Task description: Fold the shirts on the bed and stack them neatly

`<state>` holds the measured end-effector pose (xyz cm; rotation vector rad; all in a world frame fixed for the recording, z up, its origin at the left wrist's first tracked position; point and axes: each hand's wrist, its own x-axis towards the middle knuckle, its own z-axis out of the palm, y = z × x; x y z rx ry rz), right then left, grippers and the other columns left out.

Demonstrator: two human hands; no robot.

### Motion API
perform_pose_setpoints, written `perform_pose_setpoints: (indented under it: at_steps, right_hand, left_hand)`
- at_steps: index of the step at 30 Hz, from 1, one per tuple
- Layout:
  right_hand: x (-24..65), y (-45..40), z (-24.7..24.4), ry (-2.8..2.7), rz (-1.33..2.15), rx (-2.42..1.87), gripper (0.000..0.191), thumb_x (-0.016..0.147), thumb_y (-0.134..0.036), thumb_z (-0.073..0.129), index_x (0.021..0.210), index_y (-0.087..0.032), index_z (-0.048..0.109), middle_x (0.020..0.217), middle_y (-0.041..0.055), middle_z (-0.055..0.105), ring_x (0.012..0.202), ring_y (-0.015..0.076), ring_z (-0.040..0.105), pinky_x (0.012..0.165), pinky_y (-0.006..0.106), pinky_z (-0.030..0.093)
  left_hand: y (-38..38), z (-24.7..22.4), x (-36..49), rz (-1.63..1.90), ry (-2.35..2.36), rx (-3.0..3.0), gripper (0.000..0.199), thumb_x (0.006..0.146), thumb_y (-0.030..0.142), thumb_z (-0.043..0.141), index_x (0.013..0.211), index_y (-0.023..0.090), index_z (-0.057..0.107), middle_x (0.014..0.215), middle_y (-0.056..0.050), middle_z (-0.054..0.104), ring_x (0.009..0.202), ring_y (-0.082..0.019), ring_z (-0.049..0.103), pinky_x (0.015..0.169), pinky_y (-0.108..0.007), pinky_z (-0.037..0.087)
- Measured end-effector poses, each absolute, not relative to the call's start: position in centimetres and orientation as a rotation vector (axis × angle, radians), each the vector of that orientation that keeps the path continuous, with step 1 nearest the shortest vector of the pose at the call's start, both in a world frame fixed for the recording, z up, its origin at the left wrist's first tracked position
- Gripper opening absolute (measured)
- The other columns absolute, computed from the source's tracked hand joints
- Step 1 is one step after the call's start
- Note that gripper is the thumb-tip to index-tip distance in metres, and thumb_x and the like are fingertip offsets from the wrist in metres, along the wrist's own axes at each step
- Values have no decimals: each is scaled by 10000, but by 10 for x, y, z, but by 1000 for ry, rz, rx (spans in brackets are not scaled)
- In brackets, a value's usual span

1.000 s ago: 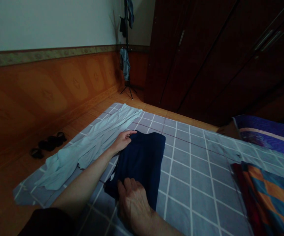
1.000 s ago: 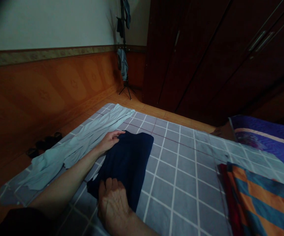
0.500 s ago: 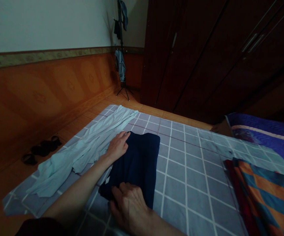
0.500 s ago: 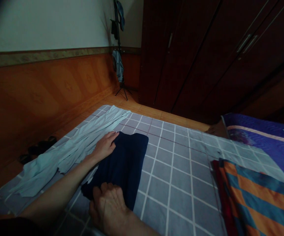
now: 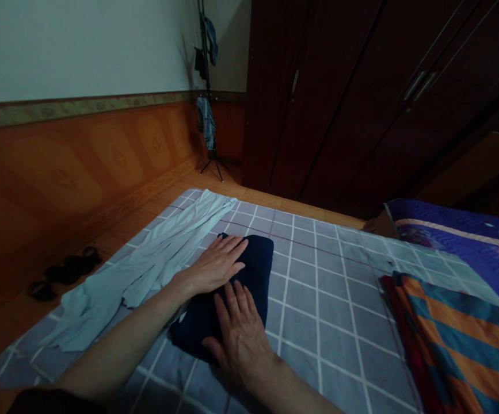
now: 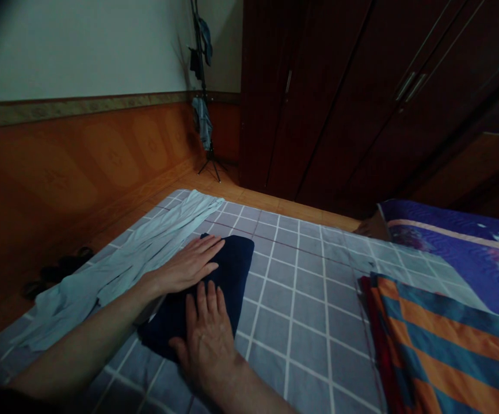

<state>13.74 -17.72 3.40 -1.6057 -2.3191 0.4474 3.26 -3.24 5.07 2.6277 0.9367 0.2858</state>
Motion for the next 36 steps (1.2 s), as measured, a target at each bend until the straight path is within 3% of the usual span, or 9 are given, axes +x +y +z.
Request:
perform_pose_setpoints:
  at_steps: [4, 8, 11, 14, 20, 24, 30, 36]
  right_hand:
    - [126, -193, 36, -2509, 559, -1292, 707, 902, -567, 435, 1414, -85, 360, 1503, 209, 215, 1399, 332, 135, 1115, 532, 216]
    - [119, -197, 12, -2617, 454, -1100, 723, 902, -567, 431, 1428, -84, 316, 1493, 205, 246, 1397, 324, 155, 1103, 517, 255]
    - [117, -198, -5, -2634, 335, -1066, 714, 907, -565, 425, 1447, -120, 284, 1489, 204, 257, 1385, 329, 201, 1069, 520, 313]
    - [114, -196, -10, -2672, 286, -1074, 665, 921, -574, 380, 1418, -134, 350, 1463, 207, 315, 1362, 332, 268, 1035, 521, 355]
    - [112, -196, -9, -2695, 239, -1110, 550, 953, -524, 339, 1378, -183, 418, 1459, 180, 337, 1347, 309, 312, 1013, 503, 376]
    - [111, -196, -15, -2657, 210, -1102, 599, 934, -572, 340, 1373, -173, 421, 1446, 173, 368, 1338, 310, 325, 1014, 500, 382]
    - [106, -190, -28, -2632, 76, -1022, 470, 961, -427, 371, 1335, -164, 477, 1419, 109, 432, 1329, 286, 333, 1005, 484, 416]
    - [105, -188, -28, -2621, 57, -1021, 484, 972, -399, 338, 1378, -149, 422, 1383, 124, 473, 1298, 291, 389, 969, 483, 461]
  left_hand:
    - [-34, 56, 71, 215, 753, 2589, 549, 913, 363, 469, 1420, 181, 361, 1507, -126, 295, 1405, -258, 225, 1139, -438, 143]
    - [-31, 28, 99, 217, 853, 2596, 614, 901, 421, 483, 1430, 147, 336, 1512, -159, 266, 1412, -286, 189, 1137, -480, 120]
    - [-29, 6, 104, 252, 911, 2648, 661, 913, 480, 433, 1456, 136, 280, 1526, -160, 227, 1424, -276, 146, 1142, -487, 90]
    - [-27, -6, 101, 252, 904, 2699, 665, 927, 509, 374, 1471, 148, 245, 1541, -142, 188, 1433, -256, 103, 1145, -483, 55]
    - [-23, 2, 104, 159, 865, 2645, 671, 919, 537, 374, 1466, 165, 264, 1538, -145, 195, 1431, -277, 102, 1132, -522, 56]
    - [-31, 10, 122, 202, 814, 2646, 693, 911, 562, 372, 1458, 148, 278, 1533, -161, 199, 1433, -282, 83, 1131, -531, 28]
    - [-43, 2, 138, 247, 819, 2657, 636, 936, 541, 308, 1448, 164, 310, 1537, -156, 198, 1434, -268, 80, 1139, -525, 19]
    - [-42, 4, 138, 335, 806, 2613, 592, 921, 510, 391, 1415, 183, 374, 1509, -139, 293, 1418, -267, 175, 1144, -523, 76]
